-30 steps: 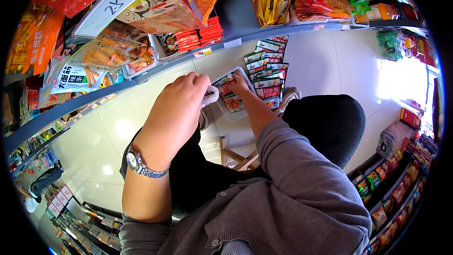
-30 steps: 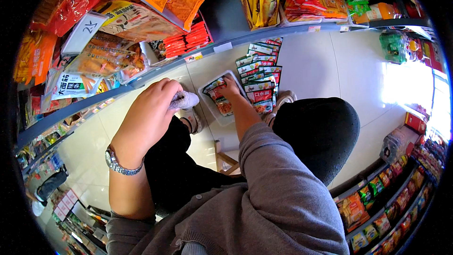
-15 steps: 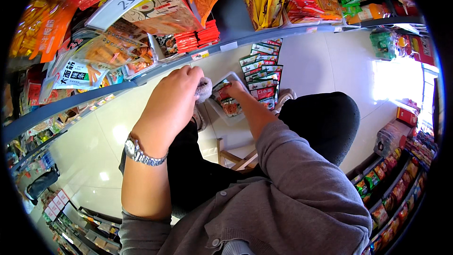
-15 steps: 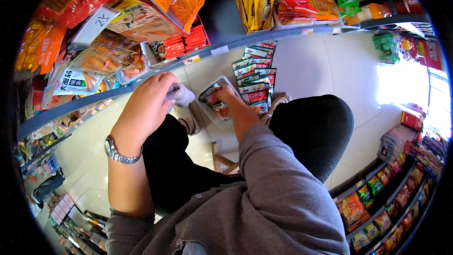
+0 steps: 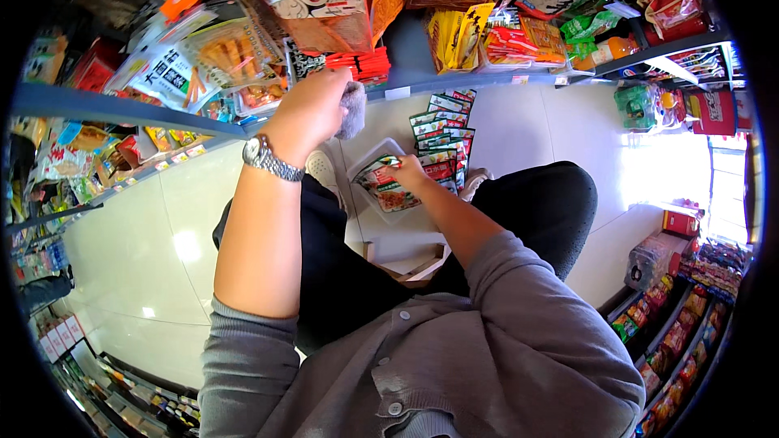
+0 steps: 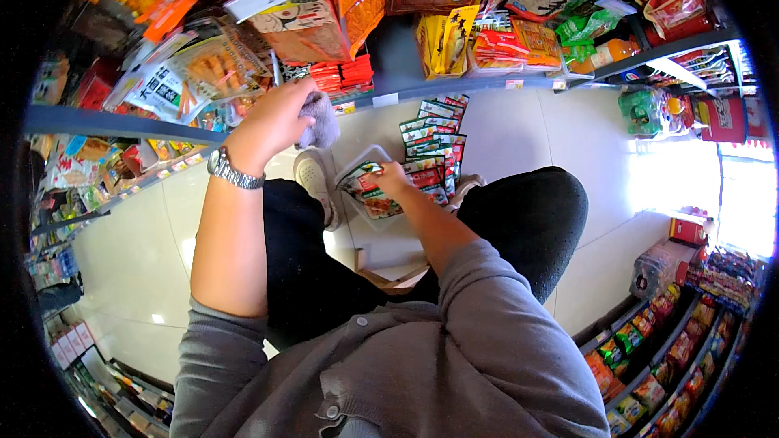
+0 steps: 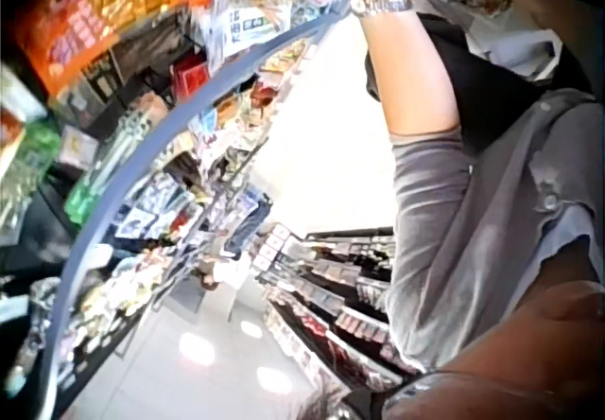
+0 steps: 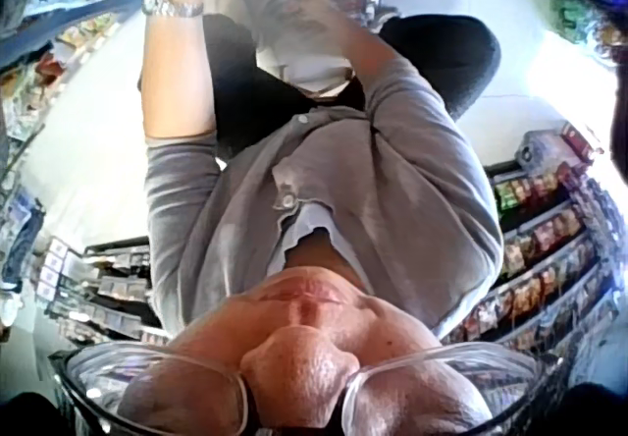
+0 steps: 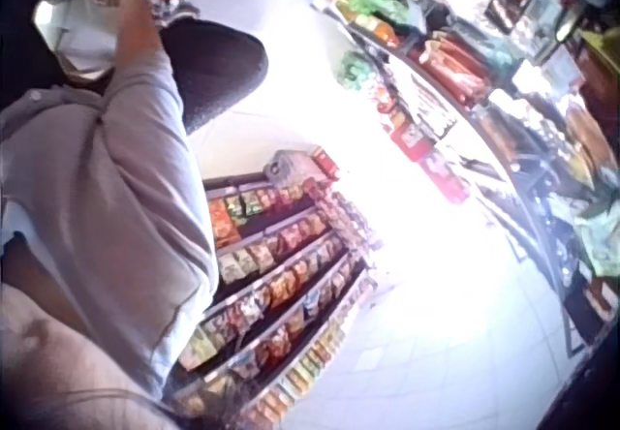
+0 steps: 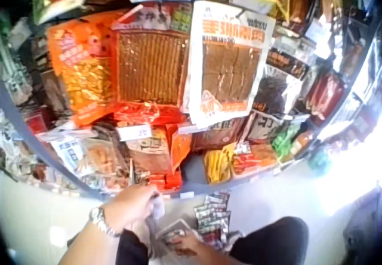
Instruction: The person sits on the floor in a store aisle and organizes packaged snacks on the bottom shelf. They pick up various snack packages, inspect them, and place them back on the shelf in an orderly manner.
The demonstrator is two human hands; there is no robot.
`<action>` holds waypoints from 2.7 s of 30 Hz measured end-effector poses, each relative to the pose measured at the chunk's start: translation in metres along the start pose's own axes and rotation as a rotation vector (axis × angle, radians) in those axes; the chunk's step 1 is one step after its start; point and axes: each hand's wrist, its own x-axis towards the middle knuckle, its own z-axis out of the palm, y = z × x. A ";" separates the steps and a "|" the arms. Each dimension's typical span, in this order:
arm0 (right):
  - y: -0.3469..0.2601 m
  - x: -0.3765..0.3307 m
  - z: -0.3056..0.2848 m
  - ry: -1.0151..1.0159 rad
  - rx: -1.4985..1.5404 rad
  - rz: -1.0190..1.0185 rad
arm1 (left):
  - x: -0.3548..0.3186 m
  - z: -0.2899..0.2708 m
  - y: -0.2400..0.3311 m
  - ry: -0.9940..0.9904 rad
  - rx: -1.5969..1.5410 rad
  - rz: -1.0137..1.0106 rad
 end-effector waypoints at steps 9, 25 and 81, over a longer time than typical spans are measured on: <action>-0.108 -0.069 -0.072 0.214 0.178 -0.114 | -0.025 0.008 -0.022 0.058 0.005 -0.135; -0.194 -0.143 -0.233 0.505 0.182 -0.343 | -0.030 0.069 -0.035 -0.018 0.037 -0.119; -0.190 -0.167 -0.287 0.543 0.453 -0.394 | 0.221 0.267 -0.051 -0.383 -0.175 -0.014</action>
